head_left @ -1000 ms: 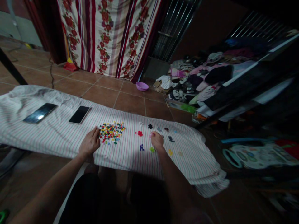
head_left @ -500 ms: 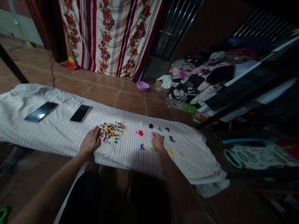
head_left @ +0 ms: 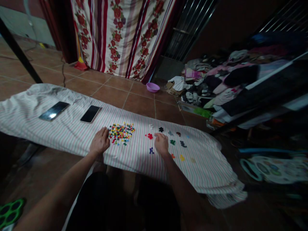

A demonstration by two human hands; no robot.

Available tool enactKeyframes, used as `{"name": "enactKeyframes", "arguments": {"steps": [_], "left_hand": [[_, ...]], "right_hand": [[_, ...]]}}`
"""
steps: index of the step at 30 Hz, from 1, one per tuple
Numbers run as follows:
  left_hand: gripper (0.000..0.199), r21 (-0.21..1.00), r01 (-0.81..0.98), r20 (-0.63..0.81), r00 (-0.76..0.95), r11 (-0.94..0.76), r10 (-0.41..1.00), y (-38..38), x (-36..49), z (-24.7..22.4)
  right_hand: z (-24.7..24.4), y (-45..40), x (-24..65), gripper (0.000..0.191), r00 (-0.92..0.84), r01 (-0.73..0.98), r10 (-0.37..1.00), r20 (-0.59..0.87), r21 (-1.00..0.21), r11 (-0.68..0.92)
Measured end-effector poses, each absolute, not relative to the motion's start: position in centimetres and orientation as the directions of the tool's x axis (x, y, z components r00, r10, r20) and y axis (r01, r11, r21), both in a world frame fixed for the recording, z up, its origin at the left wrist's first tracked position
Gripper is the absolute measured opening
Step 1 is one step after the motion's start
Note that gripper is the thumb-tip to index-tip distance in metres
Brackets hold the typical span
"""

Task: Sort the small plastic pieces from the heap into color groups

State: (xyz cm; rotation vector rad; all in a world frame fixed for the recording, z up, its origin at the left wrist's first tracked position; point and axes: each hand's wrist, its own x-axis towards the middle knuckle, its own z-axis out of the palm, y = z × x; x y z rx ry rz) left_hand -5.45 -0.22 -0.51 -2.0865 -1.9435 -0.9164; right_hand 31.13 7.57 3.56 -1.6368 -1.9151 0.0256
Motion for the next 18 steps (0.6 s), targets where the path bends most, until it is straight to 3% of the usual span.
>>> {"name": "enactKeyframes", "arguments": {"steps": [8,18], "left_hand": [[0.046,0.256,0.959,0.482,-0.018,-0.122,0.876,-0.3,-5.3,0.1],[0.045,0.26,0.96,0.459,-0.025,-0.107,0.888,-0.2,-5.3,0.2]], "right_hand": [[3.5,5.0,23.8,0.031,-0.253,0.767,0.844,0.473,-0.434,0.473],[3.7,0.6,13.6,0.019,-0.541,0.69,0.791,0.286,-0.387,0.612]]}}
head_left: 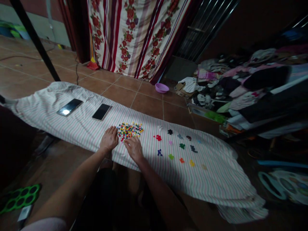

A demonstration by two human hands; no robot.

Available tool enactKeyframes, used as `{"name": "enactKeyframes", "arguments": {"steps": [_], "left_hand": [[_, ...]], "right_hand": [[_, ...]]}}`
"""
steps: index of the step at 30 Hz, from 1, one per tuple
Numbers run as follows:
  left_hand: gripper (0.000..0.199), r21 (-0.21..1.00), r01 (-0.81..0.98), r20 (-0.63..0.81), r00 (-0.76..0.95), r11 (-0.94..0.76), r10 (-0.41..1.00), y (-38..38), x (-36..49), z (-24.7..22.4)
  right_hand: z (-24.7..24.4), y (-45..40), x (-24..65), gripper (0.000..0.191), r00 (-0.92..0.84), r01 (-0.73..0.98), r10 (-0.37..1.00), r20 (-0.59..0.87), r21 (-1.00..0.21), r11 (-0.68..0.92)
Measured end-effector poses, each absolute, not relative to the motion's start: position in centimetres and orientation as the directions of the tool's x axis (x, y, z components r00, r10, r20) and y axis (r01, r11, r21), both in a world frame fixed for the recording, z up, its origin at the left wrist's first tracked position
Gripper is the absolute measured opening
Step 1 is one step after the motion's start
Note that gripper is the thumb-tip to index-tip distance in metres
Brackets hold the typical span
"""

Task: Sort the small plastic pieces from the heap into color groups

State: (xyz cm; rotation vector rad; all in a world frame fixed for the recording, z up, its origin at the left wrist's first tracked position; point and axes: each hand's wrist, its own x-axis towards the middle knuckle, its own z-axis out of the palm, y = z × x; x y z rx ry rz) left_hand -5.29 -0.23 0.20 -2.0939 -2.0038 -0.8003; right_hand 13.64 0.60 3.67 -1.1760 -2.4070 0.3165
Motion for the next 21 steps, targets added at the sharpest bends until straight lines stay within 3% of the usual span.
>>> {"name": "enactKeyframes", "arguments": {"steps": [12,21], "left_hand": [[0.045,0.303,0.948,0.437,-0.049,-0.095,0.898,-0.2,-5.1,0.2],[0.044,0.284,0.954,0.461,-0.047,-0.097,0.886,-0.2,-5.1,0.3]], "right_hand": [[4.1,-0.1,11.2,0.014,-0.488,0.81,0.847,0.209,-0.254,0.529],[2.9,0.3,11.9,0.02,-0.485,0.789,0.83,0.277,-0.27,0.551]]}}
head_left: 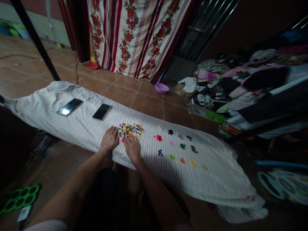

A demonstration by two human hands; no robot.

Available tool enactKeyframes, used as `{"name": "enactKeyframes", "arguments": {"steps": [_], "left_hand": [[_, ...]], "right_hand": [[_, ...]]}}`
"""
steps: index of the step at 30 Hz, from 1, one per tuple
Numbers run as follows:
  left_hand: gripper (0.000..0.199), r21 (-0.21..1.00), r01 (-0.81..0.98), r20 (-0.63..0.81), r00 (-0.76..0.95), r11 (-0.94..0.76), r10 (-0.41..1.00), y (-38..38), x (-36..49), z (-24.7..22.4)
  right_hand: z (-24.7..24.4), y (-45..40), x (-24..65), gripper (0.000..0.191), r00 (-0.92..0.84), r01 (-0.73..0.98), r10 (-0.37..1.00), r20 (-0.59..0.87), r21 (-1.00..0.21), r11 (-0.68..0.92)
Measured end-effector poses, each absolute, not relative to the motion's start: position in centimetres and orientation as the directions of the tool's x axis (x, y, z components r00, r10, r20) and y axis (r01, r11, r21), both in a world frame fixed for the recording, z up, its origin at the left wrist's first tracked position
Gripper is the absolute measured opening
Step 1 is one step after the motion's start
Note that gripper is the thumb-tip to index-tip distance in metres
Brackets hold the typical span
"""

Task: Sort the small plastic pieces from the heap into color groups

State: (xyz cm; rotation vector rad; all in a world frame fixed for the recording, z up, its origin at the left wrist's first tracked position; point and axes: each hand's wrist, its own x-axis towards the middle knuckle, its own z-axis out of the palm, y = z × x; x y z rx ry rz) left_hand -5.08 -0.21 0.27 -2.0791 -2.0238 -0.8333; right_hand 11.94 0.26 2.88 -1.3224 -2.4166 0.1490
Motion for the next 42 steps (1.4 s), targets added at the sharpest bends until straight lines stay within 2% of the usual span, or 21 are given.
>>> {"name": "enactKeyframes", "arguments": {"steps": [5,14,28,36,42], "left_hand": [[0.044,0.301,0.949,0.46,-0.056,-0.096,0.886,-0.2,-5.0,0.2],[0.044,0.293,0.951,0.482,-0.06,-0.096,0.874,-0.2,-5.1,0.1],[0.044,0.305,0.943,0.515,-0.046,-0.132,0.856,-0.3,-5.2,0.1],[0.041,0.277,0.951,0.515,-0.026,-0.138,0.857,-0.3,-5.3,0.3],[0.04,0.272,0.952,0.528,-0.027,-0.139,0.849,-0.3,-5.4,0.1]], "right_hand": [[2.9,1.3,12.4,0.02,-0.451,0.789,0.845,0.286,-0.315,0.528],[3.3,2.3,13.7,0.016,-0.33,0.736,0.891,0.313,-0.506,0.45],[3.5,2.8,19.1,0.023,-0.19,0.794,0.92,0.343,-0.497,0.349],[4.3,4.0,25.8,0.025,0.018,0.821,0.922,0.388,-0.532,0.208],[4.2,5.2,30.9,0.029,0.253,0.804,0.892,0.375,-0.595,0.022]]}}
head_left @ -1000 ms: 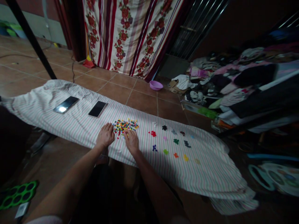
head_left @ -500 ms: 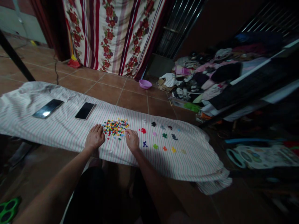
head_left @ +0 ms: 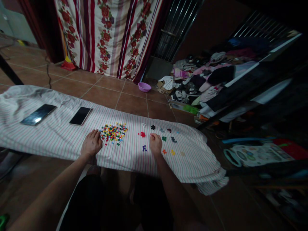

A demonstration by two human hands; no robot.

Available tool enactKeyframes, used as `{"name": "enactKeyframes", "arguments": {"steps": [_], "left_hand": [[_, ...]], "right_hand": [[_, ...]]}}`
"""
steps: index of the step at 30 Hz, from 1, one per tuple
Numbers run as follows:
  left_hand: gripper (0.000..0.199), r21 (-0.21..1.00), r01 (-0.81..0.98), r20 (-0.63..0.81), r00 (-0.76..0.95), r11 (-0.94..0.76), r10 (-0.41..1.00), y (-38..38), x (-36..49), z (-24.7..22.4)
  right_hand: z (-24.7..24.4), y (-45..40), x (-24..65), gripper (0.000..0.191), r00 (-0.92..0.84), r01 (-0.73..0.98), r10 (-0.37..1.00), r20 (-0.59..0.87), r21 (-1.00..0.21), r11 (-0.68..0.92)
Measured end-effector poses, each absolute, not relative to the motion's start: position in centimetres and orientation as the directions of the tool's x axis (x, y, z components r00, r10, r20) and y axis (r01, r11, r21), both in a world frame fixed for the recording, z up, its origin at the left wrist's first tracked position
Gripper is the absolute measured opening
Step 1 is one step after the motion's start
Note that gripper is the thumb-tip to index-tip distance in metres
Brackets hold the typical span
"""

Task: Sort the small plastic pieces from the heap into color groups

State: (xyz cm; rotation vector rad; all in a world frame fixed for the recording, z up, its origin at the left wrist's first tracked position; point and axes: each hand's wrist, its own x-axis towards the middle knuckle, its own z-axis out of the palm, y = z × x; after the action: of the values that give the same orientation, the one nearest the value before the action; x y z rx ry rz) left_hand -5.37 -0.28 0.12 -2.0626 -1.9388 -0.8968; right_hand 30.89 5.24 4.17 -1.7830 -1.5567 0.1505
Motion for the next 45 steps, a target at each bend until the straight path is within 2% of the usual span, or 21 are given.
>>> {"name": "enactKeyframes", "arguments": {"steps": [5,10,15,25,30,36,41,45], "left_hand": [[0.04,0.261,0.957,0.519,-0.026,-0.129,0.854,-0.3,-5.4,0.1],[0.041,0.24,0.964,0.497,-0.02,-0.115,0.867,-0.3,-5.3,0.3],[0.041,0.222,0.968,0.495,-0.013,-0.112,0.869,-0.4,-5.4,0.4],[0.042,0.202,0.973,0.507,-0.007,-0.111,0.862,-0.3,-5.4,0.3],[0.042,0.212,0.972,0.502,-0.017,-0.105,0.864,-0.3,-5.4,0.2],[0.043,0.239,0.967,0.474,-0.033,-0.092,0.88,-0.3,-5.2,0.5],[0.044,0.252,0.965,0.432,-0.041,-0.077,0.901,-0.3,-5.2,0.7],[0.045,0.257,0.964,0.398,-0.038,-0.072,0.917,-0.4,-5.2,0.9]], "right_hand": [[4.1,6.2,34.0,0.03,0.37,0.789,0.896,0.244,-0.592,-0.165],[4.3,6.7,35.2,0.027,0.441,0.788,0.893,0.088,-0.513,-0.339],[4.3,7.2,35.2,0.025,0.419,0.813,0.907,0.035,-0.461,-0.357],[4.0,7.5,35.0,0.033,0.399,0.831,0.917,0.002,-0.424,-0.361],[3.9,7.4,35.0,0.038,0.386,0.848,0.923,0.003,-0.394,-0.354],[3.7,7.5,35.3,0.04,0.376,0.839,0.926,0.026,-0.434,-0.328],[4.2,7.3,34.3,0.041,0.391,0.834,0.901,0.189,-0.487,-0.26],[4.7,7.2,31.6,0.042,0.283,0.827,0.898,0.338,-0.56,-0.05]]}}
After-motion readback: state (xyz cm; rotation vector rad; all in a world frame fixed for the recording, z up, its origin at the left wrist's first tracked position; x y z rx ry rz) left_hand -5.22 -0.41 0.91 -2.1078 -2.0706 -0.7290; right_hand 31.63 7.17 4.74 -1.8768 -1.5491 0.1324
